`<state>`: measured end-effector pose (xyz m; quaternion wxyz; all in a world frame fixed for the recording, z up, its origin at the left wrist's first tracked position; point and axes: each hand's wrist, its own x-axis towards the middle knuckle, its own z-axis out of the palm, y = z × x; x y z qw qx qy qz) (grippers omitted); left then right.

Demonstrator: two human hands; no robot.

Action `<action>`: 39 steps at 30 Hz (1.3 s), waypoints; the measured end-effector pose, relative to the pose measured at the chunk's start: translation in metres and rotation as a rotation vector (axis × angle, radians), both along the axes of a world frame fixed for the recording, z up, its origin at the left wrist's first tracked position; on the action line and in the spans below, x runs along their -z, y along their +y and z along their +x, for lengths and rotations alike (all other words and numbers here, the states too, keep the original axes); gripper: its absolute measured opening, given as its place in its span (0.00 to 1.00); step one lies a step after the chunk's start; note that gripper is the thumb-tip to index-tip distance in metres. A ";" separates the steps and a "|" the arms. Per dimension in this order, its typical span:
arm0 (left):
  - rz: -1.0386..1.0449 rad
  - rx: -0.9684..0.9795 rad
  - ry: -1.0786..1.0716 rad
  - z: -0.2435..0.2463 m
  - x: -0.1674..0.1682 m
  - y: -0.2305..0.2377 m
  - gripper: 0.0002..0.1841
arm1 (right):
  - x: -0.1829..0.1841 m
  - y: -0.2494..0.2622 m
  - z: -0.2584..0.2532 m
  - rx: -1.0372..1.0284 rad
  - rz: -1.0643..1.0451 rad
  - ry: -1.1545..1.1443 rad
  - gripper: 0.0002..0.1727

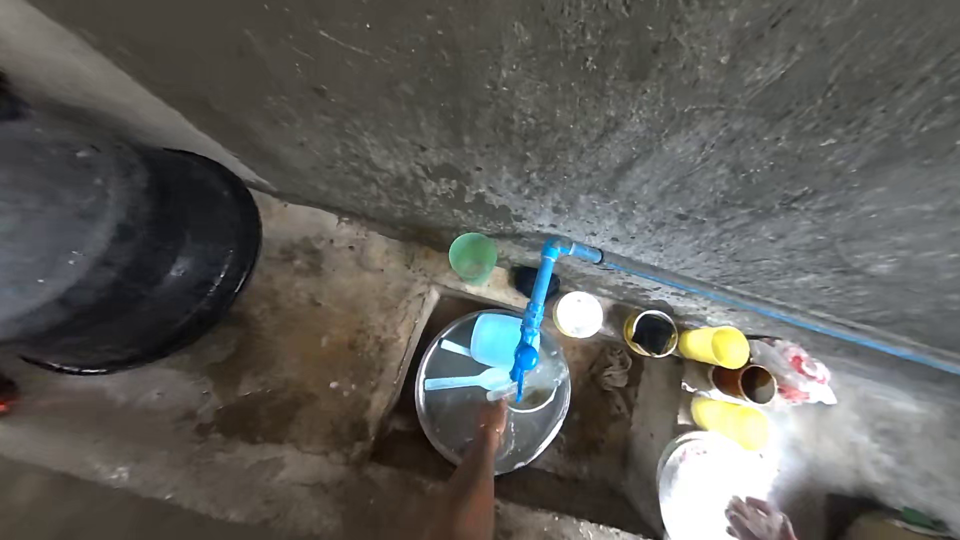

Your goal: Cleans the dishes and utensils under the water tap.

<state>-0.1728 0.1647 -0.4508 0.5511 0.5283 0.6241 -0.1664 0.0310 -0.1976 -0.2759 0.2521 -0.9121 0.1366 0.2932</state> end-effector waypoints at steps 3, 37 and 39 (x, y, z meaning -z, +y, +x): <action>-0.042 -0.303 -0.074 0.022 0.004 -0.011 0.39 | -0.002 0.079 0.002 -0.209 0.167 0.000 0.37; 0.232 -0.120 -0.176 -0.057 -0.143 -0.046 0.34 | 0.055 0.363 0.097 -1.182 0.112 0.062 0.27; 0.592 0.130 -0.097 -0.061 -0.154 -0.038 0.37 | 0.051 0.359 0.107 -1.107 0.235 0.062 0.25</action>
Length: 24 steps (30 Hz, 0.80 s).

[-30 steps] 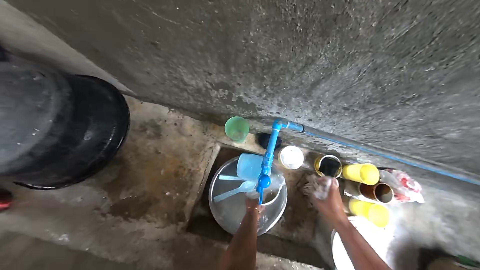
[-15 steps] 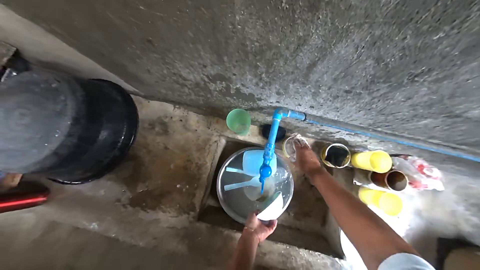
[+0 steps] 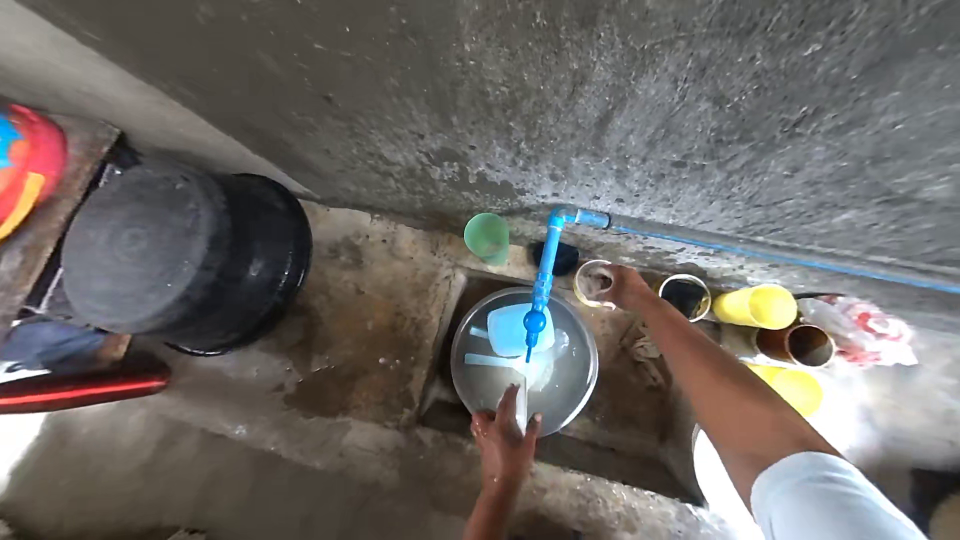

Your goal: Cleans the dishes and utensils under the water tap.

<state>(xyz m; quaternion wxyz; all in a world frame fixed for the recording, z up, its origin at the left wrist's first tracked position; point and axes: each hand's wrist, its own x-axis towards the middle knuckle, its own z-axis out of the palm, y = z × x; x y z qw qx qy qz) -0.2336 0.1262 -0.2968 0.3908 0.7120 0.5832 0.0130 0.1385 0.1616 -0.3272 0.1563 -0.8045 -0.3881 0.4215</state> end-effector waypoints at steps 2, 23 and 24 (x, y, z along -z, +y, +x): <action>0.116 0.007 -0.025 -0.004 -0.007 0.008 0.36 | -0.008 -0.010 0.000 0.151 0.120 0.076 0.25; -0.626 -0.298 -0.858 0.026 -0.055 0.000 0.29 | -0.128 -0.117 -0.226 -0.404 0.022 0.114 0.69; -0.613 -0.311 -0.863 0.026 -0.058 0.001 0.28 | -0.135 -0.120 -0.230 -0.409 0.063 0.169 0.64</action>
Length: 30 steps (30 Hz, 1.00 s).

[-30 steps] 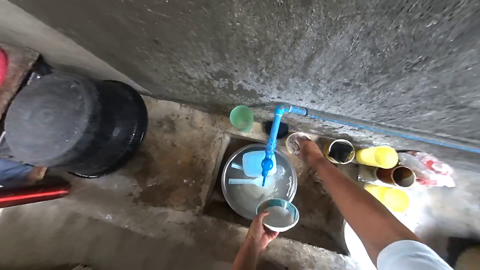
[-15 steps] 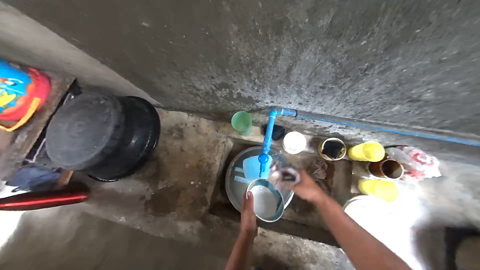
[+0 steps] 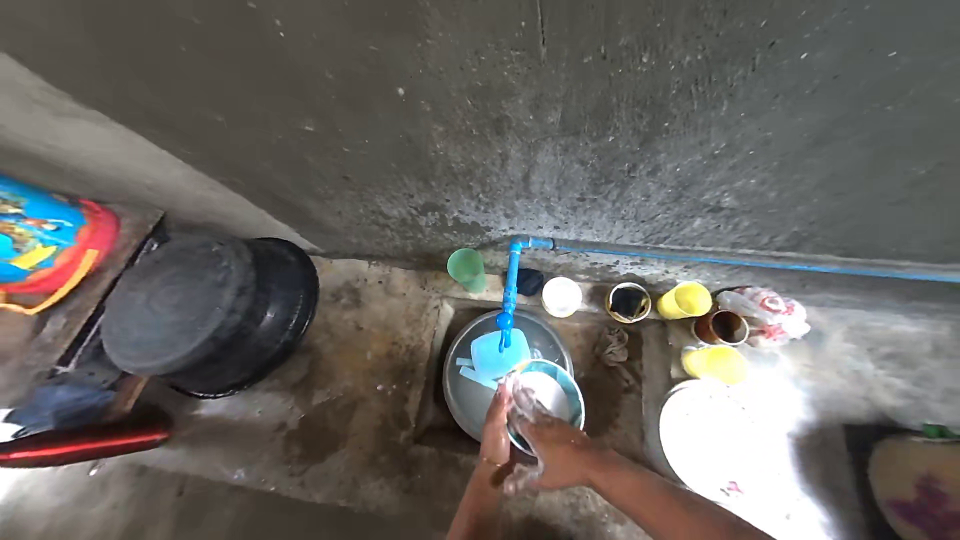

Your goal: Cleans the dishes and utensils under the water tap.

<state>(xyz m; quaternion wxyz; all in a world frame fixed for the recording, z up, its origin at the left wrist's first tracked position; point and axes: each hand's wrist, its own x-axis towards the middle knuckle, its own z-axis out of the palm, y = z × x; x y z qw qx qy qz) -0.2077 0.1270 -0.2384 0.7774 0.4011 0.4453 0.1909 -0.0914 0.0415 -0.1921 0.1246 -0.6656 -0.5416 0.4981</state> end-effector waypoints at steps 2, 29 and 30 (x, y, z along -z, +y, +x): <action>-0.018 -0.044 0.009 -0.008 -0.003 0.008 0.29 | -0.005 -0.008 0.002 -0.105 -0.005 -0.030 0.56; -0.077 -0.053 0.083 -0.011 -0.040 -0.002 0.30 | -0.051 0.001 0.017 0.259 0.001 -0.026 0.37; -0.030 -0.032 0.061 -0.010 -0.037 -0.005 0.30 | -0.045 0.004 0.012 0.206 -0.011 -0.048 0.39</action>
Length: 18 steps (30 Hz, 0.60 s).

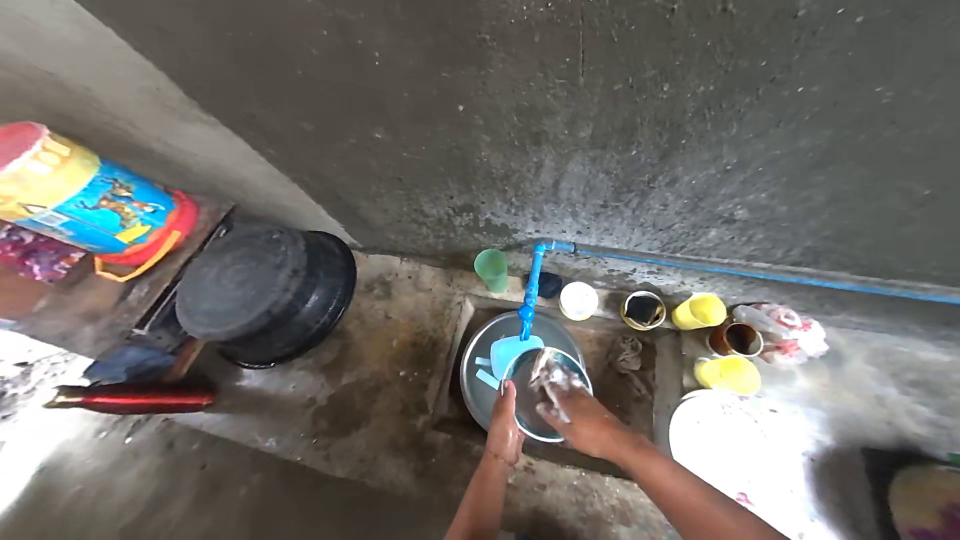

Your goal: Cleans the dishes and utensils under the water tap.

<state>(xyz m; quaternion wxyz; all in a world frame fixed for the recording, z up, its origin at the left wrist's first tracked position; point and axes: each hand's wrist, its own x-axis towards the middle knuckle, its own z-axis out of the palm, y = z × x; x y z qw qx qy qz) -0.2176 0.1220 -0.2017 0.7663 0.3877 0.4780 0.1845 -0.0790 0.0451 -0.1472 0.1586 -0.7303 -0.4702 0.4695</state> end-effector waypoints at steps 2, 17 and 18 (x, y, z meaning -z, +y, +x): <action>0.105 0.061 -0.009 0.001 0.003 -0.005 0.29 | 0.010 0.002 -0.013 -0.082 -0.012 0.014 0.42; 0.240 0.100 0.084 -0.022 0.000 0.009 0.26 | 0.027 -0.014 -0.016 -0.394 -0.124 -0.152 0.62; 0.223 0.096 0.076 -0.017 0.000 0.005 0.26 | 0.025 -0.009 -0.016 -0.385 -0.151 -0.163 0.65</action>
